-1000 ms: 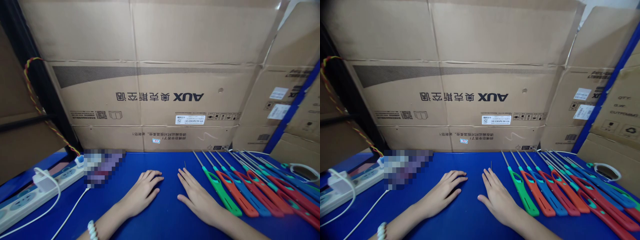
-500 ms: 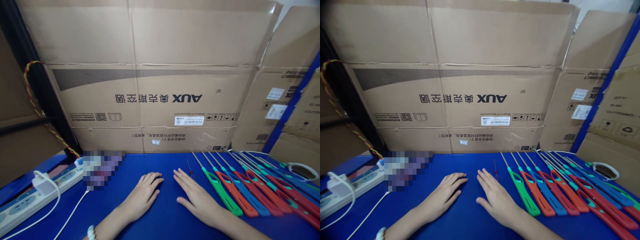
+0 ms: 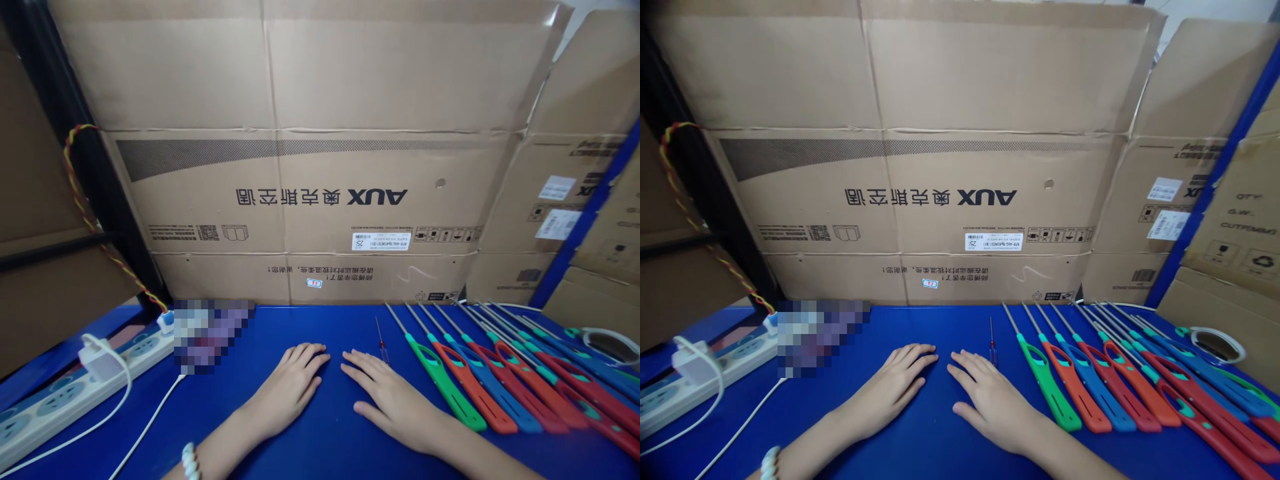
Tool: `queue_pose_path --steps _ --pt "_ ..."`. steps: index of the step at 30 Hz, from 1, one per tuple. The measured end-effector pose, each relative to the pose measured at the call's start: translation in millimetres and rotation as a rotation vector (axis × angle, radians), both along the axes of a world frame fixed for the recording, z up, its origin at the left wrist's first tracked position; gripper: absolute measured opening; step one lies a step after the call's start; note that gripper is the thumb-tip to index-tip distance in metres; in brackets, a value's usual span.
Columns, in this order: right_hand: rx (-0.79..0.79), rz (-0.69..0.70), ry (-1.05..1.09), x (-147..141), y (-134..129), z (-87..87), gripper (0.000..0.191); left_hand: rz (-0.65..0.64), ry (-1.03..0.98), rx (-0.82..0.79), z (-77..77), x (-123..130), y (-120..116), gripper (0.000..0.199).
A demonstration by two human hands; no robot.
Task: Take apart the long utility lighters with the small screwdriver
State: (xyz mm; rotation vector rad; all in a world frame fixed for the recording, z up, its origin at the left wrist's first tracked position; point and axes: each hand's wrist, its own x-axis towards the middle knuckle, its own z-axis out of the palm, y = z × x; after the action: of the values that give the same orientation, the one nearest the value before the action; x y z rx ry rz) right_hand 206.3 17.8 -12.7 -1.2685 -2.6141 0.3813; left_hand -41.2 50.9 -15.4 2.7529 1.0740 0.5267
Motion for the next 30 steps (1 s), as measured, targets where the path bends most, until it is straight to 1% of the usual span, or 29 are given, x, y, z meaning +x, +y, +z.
queue_pose_path --steps 11,20,25,30 --pt "0.032 0.019 0.025 1.7 1.7 -4.5 0.052 -0.004 -0.001 0.008 1.6 1.3 -0.8 0.035" --pt "0.022 0.009 0.017 -0.1 0.1 0.1 0.051 -0.001 0.018 0.023 -2.3 0.2 1.4 0.036" --pt "0.013 0.005 -0.011 -1.5 0.5 2.9 0.052 -0.001 0.024 0.015 -1.7 0.2 0.9 0.035" --pt "0.026 0.004 0.012 -0.5 1.5 -0.8 0.051 0.007 0.04 -0.003 1.4 1.0 0.4 0.035"
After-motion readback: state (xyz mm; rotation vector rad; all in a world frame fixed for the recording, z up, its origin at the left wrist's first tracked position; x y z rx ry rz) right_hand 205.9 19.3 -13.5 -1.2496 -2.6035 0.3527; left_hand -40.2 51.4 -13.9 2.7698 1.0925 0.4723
